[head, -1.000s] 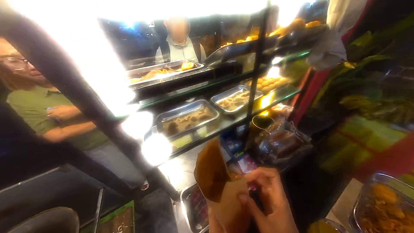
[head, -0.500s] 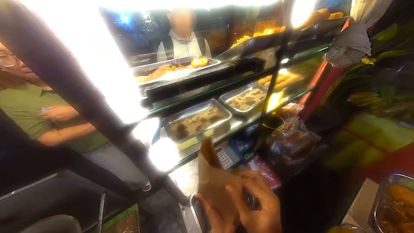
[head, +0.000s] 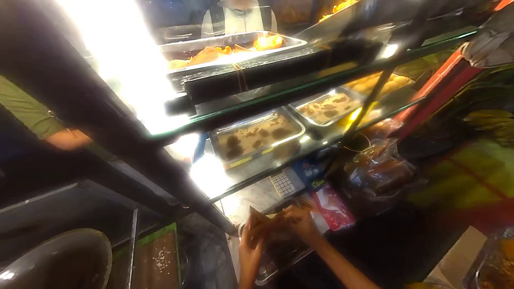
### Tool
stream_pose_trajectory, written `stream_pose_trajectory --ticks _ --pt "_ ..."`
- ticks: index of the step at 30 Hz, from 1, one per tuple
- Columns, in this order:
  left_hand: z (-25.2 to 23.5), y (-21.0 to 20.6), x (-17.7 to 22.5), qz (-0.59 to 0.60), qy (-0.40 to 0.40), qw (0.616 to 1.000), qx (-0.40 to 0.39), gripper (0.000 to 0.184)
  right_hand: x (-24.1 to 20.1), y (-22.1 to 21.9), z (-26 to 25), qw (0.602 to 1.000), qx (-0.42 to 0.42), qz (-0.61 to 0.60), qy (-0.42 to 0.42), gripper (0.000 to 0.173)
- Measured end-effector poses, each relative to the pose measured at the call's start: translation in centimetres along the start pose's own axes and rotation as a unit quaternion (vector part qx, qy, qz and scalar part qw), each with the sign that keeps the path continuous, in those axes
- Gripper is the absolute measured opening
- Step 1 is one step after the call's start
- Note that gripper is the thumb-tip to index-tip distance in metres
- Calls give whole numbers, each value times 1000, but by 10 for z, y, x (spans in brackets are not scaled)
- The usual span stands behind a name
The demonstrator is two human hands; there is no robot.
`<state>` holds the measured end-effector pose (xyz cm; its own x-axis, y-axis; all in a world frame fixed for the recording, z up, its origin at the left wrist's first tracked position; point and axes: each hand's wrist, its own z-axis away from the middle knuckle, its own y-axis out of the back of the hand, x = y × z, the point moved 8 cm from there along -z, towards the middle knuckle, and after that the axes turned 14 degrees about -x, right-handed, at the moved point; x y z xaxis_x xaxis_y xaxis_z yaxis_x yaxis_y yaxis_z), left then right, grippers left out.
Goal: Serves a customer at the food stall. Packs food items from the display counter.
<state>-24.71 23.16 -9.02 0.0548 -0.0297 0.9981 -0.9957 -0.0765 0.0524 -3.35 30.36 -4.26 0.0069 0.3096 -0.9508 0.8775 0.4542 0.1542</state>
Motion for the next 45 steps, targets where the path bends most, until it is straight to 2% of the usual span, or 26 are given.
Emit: stream_pose_trajectory --ticks 2,5,8,12,14,17,19,23,28,31,32,34,35,37,39,41,43,45 --pt "1 -12 1 -23 -25 999 -2 48 13 9 7 999 19 -11 -28 10" --pt "-3 -18 14 -65 -61 995 45 25 15 21 10 998 24 -14 -57 9" --pt "-15 -21 29 -100 -74 991 51 17 14 29 7 997 -27 -40 -64 9" --pt "-35 -27 41 -97 -63 993 -17 16 19 46 7 993 -27 -28 -107 16" --pt "-49 -32 45 -85 -46 991 -89 16 22 51 7 993 -18 -27 -111 15" --pt "-66 -36 43 -92 26 976 -196 14 24 54 4 993 -28 -42 -106 15" --pt "-68 -31 43 -93 29 974 -205 11 19 58 4 993 -41 -47 -100 16" --pt "-47 -21 54 -45 -15 993 -109 7 0 64 3 990 -45 -62 -119 16" --pt "-23 -27 28 6 24 1000 6 11 22 57 4 978 -83 -84 -174 17" --pt "-11 -30 25 72 62 992 79 19 23 58 2 966 -82 -75 -232 34" --pt "-9 -31 25 100 79 986 105 24 24 58 2 964 -78 -79 -240 33" --pt "-2 -37 23 148 125 971 137 32 24 53 5 970 -89 -65 -216 16" --pt "2 -39 19 167 147 963 152 29 21 50 6 975 -111 -32 -190 13" --pt "9 -44 14 177 173 955 164 14 8 45 9 970 -172 108 -134 23" --pt "12 -47 18 125 171 969 124 14 -5 41 14 952 -196 224 -68 36" --pt "14 -52 34 -2 142 989 45 23 -6 41 22 942 -190 275 -18 34" --pt "16 -59 56 -183 66 981 8 35 -9 41 24 936 -195 293 13 27" --pt "23 -64 63 -286 2 958 11 24 -12 37 30 928 -213 303 34 21"
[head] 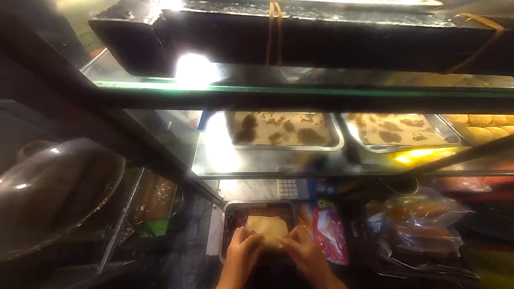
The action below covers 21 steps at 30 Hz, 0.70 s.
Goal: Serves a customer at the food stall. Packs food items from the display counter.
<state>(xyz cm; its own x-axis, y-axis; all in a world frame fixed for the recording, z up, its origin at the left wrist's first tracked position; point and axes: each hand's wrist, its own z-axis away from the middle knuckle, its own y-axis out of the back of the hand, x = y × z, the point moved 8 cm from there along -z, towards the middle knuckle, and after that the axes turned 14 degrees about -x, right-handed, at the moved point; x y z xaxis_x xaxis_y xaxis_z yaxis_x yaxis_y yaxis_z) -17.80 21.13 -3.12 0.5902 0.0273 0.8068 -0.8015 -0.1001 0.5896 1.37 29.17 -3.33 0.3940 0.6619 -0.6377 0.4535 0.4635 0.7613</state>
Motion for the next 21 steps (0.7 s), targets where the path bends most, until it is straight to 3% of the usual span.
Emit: stream_pose_trajectory --ticks 3,7,9,11,14,16,18,19,21 --pt "4 -1 -2 -49 -25 998 7 3 -1 -6 6 998 -10 49 38 15" --pt "6 -6 -11 -102 -67 992 -19 14 1 -13 11 993 -22 94 69 20" --pt "5 -8 -23 -71 -64 995 -25 22 7 -13 10 996 -28 70 45 21" --pt "2 -9 -37 12 -13 1000 -17 22 23 -15 6 997 -49 -46 -23 23" --pt "-10 -14 -56 177 127 975 -40 22 51 -21 -7 957 -99 -242 -127 34" --pt "-19 -23 -64 244 215 944 -56 26 52 -21 -17 950 -135 -243 -144 34" --pt "-29 -23 -66 201 272 939 -59 26 41 -21 -28 972 -158 -121 -124 40" --pt "-34 -18 -59 121 274 952 -65 28 36 -24 -31 980 -158 -57 -106 48" --pt "-43 -11 -33 -42 189 979 -64 32 30 -30 -35 988 -141 17 -68 47"
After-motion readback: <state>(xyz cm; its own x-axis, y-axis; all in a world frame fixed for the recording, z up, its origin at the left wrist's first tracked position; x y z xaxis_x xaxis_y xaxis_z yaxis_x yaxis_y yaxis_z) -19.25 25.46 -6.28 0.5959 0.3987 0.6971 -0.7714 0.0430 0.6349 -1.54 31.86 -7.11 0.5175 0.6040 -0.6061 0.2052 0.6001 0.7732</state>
